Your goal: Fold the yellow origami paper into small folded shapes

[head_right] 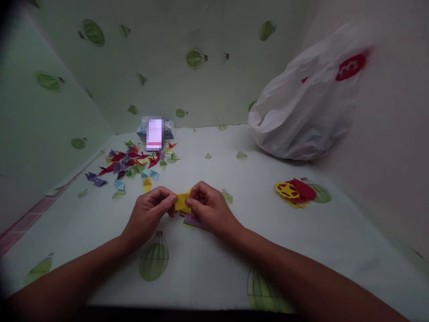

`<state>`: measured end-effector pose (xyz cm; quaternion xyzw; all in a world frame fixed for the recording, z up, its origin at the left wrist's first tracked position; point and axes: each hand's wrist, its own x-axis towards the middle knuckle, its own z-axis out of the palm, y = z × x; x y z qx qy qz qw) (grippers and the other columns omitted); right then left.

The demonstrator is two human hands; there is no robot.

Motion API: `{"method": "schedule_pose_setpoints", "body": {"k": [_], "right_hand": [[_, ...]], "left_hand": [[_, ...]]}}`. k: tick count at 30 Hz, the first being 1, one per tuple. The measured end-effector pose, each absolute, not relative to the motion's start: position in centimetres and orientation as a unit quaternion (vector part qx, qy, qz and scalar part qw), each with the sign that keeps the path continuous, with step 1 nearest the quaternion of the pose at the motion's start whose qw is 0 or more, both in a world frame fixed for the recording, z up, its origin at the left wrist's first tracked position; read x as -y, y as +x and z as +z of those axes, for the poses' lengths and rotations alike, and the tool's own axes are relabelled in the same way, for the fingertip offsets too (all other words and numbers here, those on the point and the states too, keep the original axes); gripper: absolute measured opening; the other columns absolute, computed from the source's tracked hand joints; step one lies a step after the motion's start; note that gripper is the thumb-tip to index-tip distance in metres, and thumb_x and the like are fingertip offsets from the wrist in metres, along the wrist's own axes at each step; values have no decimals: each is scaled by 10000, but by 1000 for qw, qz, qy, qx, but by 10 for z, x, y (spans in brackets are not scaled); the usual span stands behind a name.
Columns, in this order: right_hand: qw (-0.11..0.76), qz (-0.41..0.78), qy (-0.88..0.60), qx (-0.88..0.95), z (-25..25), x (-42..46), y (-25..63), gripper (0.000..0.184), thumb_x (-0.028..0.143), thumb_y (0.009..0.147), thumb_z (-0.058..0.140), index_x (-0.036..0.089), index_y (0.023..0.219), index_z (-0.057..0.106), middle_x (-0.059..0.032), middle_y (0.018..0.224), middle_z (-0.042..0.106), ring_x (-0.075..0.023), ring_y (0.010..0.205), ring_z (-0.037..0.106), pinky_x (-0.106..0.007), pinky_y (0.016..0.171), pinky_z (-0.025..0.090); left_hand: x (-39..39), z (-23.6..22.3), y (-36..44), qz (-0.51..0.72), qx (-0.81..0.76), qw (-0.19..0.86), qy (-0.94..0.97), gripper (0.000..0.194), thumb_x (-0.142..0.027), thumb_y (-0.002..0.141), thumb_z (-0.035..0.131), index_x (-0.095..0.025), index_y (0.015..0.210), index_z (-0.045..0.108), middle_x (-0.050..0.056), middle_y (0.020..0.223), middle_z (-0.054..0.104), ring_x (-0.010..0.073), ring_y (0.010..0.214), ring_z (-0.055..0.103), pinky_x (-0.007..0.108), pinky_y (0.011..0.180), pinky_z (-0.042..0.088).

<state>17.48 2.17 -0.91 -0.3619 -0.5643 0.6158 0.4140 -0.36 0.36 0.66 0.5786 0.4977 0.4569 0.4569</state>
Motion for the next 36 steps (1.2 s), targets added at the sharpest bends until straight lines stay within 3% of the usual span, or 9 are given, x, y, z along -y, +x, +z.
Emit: {"method": "schedule_pose_setpoints", "body": {"k": [8, 12, 21, 29, 36], "right_hand": [[400, 628, -367, 558, -6, -21, 175, 243, 400, 816, 652, 204, 797, 509, 48, 588, 554, -106, 516, 525, -247, 521, 429], [359, 649, -378, 554, -4, -18, 174, 329, 439, 801, 669, 194, 683, 483, 44, 572, 538, -82, 480, 480, -222, 471, 384], [366, 605, -372, 602, -4, -19, 175, 217, 339, 858, 611, 168, 726, 596, 14, 596, 591, -94, 533, 510, -223, 511, 406], [408, 579, -374, 598, -4, -15, 176, 227, 326, 854, 631, 180, 706, 539, 20, 583, 599, -102, 540, 533, -235, 536, 422], [401, 585, -373, 598, -7, -17, 174, 199, 300, 852, 621, 188, 731, 509, 31, 615, 566, -98, 537, 517, -233, 516, 407]], "left_hand": [[-4, 5, -2, 459, -491, 483, 561, 187, -300, 839, 661, -145, 746, 613, -24, 609, 600, 92, 526, 554, 214, 529, 465], [-4, 4, -2, 479, -481, 495, 542, 185, -312, 833, 676, -151, 765, 616, -25, 632, 610, 91, 530, 559, 212, 524, 478], [-3, 3, -1, 456, -473, 525, 541, 207, -299, 830, 674, -149, 708, 600, -21, 573, 616, 84, 515, 538, 205, 528, 457], [-3, 4, -1, 424, -487, 504, 574, 217, -287, 818, 683, -153, 680, 582, -35, 555, 590, 74, 494, 513, 192, 498, 406], [-4, 6, -1, 452, -467, 521, 554, 165, -282, 780, 720, -134, 774, 646, -12, 667, 638, 95, 593, 592, 211, 588, 497]]}}
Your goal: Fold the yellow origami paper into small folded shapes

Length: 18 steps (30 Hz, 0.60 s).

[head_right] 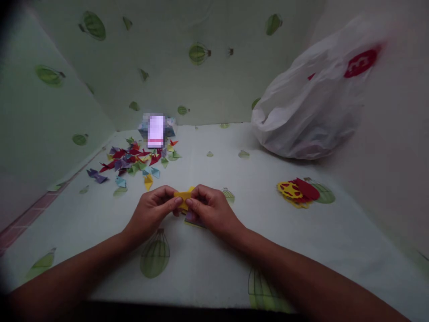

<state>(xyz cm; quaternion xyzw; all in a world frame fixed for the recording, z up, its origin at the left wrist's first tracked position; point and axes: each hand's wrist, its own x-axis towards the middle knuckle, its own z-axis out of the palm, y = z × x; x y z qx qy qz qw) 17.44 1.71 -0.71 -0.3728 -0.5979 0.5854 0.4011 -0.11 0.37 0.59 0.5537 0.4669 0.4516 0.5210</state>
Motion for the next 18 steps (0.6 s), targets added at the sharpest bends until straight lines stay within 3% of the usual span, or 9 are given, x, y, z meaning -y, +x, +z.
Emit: {"method": "schedule_pose_setpoints", "body": {"k": [5, 18], "right_hand": [[455, 561, -361, 590, -11, -19, 173, 169, 248, 803, 661, 197, 784, 501, 41, 704, 517, -91, 581, 499, -236, 528, 399], [451, 581, -360, 574, -11, -19, 174, 135, 234, 809, 657, 182, 787, 535, 34, 703, 549, -84, 564, 514, -240, 522, 408]], "left_hand": [[-2, 6, 1, 449, -487, 510, 549, 171, -274, 785, 705, -138, 739, 612, -25, 622, 612, 80, 546, 568, 196, 549, 483], [-2, 3, 1, 454, -486, 493, 561, 157, -273, 790, 701, -143, 766, 617, -28, 624, 611, 74, 537, 567, 185, 528, 484]]}}
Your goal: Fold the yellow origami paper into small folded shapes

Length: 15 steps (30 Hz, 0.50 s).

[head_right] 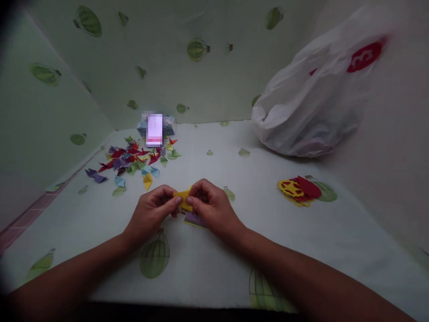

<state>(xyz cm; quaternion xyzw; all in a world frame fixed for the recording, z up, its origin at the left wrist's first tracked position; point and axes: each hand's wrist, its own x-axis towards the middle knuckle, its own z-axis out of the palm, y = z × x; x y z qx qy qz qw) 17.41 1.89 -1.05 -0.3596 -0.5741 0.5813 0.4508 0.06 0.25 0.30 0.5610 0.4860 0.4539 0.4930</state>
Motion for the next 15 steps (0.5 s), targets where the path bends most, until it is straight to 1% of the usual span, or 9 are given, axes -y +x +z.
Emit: {"method": "schedule_pose_setpoints", "body": {"k": [7, 12, 15], "right_hand": [[460, 571, -368, 572, -11, -19, 173, 150, 249, 805, 662, 194, 816, 523, 34, 725, 542, -93, 575, 516, -246, 524, 408], [441, 542, -381, 606, -11, -19, 175, 122, 257, 815, 641, 183, 799, 545, 22, 710, 547, -106, 597, 506, -262, 554, 402], [429, 526, -387, 624, -9, -19, 175, 141, 289, 822, 642, 177, 788, 564, 14, 704, 553, -113, 606, 501, -268, 564, 397]], "left_hand": [[-1, 3, 3, 456, -496, 492, 551, 148, -268, 791, 697, -141, 783, 621, -25, 627, 624, 76, 522, 587, 183, 509, 486], [-2, 2, 2, 464, -488, 503, 542, 143, -258, 787, 706, -145, 791, 618, -26, 641, 631, 76, 528, 597, 183, 517, 497], [-2, 0, 1, 464, -481, 512, 540, 130, -237, 784, 711, -144, 788, 621, -25, 652, 632, 71, 532, 599, 178, 526, 501]]}}
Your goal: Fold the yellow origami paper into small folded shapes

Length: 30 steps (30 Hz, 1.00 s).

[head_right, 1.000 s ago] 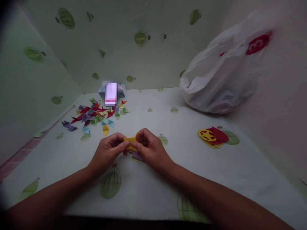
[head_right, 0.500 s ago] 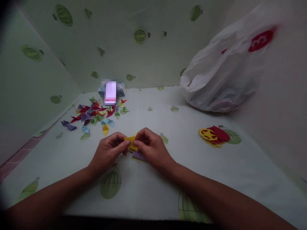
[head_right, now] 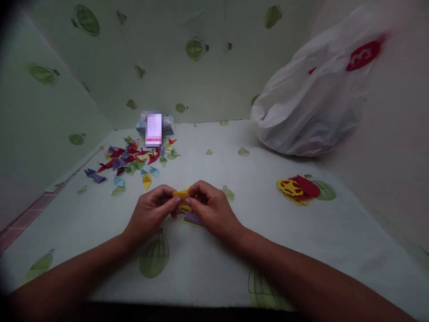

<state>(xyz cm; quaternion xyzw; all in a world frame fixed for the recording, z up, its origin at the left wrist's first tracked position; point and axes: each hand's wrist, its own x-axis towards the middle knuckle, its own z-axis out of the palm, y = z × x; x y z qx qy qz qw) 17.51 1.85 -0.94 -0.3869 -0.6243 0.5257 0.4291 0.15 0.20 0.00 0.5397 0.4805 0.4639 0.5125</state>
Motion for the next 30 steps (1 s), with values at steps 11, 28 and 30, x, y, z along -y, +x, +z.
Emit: {"method": "schedule_pose_setpoints", "body": {"k": [11, 28, 30], "right_hand": [[442, 586, -359, 576, -6, -16, 174, 149, 270, 808, 668, 184, 763, 556, 20, 674, 618, -112, 618, 576, -269, 625, 479], [446, 564, -347, 602, -10, -16, 174, 87, 242, 838, 649, 187, 797, 596, 8, 725, 646, -124, 673, 601, -273, 661, 481], [447, 562, -344, 605, -11, -16, 174, 85, 246, 842, 647, 188, 804, 596, 6, 729, 647, -127, 676, 605, -276, 661, 484]], "left_hand": [[-1, 1, 3, 528, -435, 497, 534, 170, -160, 782, 721, -171, 827, 558, -46, 747, 594, 66, 589, 613, 186, 570, 542], [1, 3, 2, 520, -457, 457, 558, 88, -172, 795, 700, -155, 843, 628, -25, 720, 623, 76, 600, 593, 189, 585, 529], [1, 3, 2, 521, -461, 448, 562, 100, -174, 790, 704, -157, 848, 624, -22, 732, 624, 78, 601, 592, 192, 585, 528]]}}
